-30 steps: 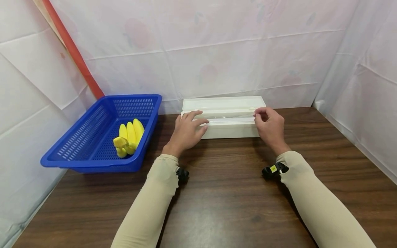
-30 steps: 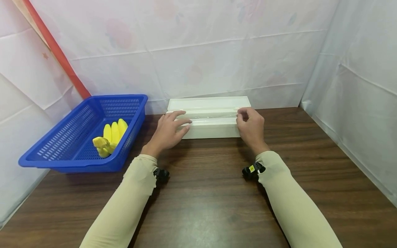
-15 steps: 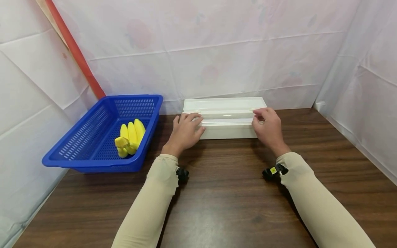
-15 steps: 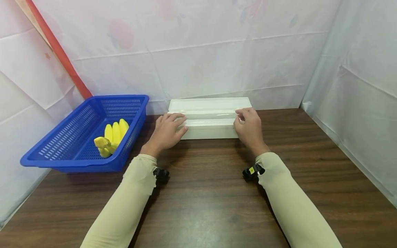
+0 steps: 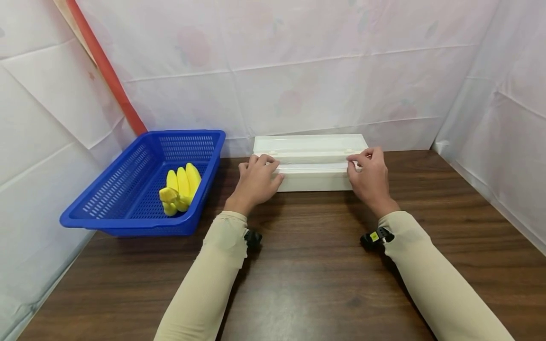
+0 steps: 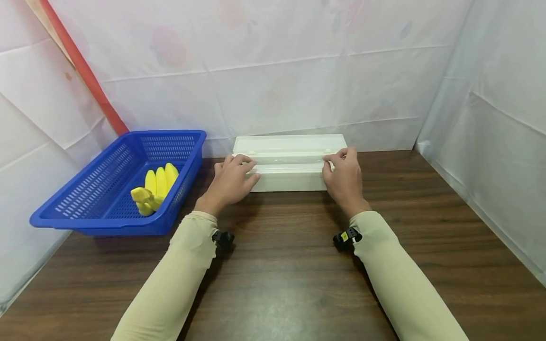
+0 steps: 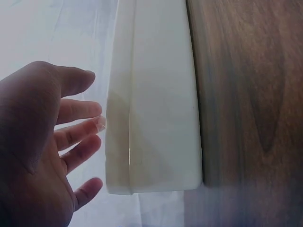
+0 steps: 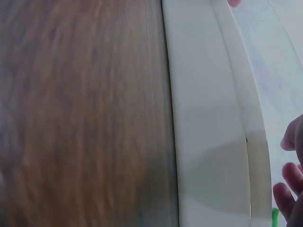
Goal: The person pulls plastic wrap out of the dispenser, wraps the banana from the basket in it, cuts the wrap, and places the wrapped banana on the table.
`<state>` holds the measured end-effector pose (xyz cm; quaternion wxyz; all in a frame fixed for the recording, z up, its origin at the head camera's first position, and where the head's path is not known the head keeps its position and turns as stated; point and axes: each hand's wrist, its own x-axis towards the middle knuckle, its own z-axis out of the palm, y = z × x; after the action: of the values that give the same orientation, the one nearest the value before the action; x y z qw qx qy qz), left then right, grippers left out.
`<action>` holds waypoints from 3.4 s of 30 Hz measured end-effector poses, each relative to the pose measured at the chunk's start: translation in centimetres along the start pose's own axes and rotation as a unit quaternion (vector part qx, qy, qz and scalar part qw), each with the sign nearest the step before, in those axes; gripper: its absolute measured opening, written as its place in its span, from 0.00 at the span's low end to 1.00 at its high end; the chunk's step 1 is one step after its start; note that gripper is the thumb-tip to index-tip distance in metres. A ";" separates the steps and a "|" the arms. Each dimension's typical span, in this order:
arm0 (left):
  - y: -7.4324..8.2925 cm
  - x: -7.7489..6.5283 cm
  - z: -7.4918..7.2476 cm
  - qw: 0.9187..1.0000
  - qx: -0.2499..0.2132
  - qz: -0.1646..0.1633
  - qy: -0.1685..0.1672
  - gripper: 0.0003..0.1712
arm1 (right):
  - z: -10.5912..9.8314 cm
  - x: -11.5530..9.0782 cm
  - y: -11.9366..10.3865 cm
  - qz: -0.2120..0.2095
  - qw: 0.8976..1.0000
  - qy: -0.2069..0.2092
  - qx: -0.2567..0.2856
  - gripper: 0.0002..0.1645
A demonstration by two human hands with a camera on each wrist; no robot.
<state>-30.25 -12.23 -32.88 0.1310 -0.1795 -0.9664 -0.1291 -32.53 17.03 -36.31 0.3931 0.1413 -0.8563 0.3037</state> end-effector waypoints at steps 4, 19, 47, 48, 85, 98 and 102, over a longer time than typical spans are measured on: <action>0.0 0.1 0.0 1.000 -0.009 0.004 0.005 0.27 | -0.1 0.0 0.0 0.013 0.999 -0.011 -0.033 0.09; -0.9 0.3 0.6 0.995 -0.061 0.049 0.059 0.27 | -0.5 0.4 -0.2 0.054 0.998 -0.023 -0.003 0.11; -1.1 0.5 0.4 0.992 0.046 0.089 0.071 0.32 | -0.8 0.9 -0.9 0.089 0.994 0.039 0.057 0.12; -1.0 0.5 0.4 0.993 0.036 0.089 0.070 0.34 | -0.8 0.9 -0.9 0.091 0.993 0.040 0.060 0.12; -1.2 0.4 -0.5 0.991 -0.057 0.068 0.098 0.37 | -1.7 1.1 -1.6 0.082 0.995 0.013 0.055 0.23; -0.9 0.5 -0.8 0.988 -0.061 0.077 0.119 0.40 | -2.2 1.4 -1.9 0.063 0.997 0.017 0.042 0.26; -0.8 0.4 -0.9 0.988 -0.065 0.077 0.120 0.40 | -2.4 1.4 -2.1 0.063 0.997 0.012 0.044 0.26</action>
<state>-30.76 -13.09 -32.12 0.2440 -0.2447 -0.9164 -0.2021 -31.05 16.94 -33.14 0.3768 0.1008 -0.8445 0.3669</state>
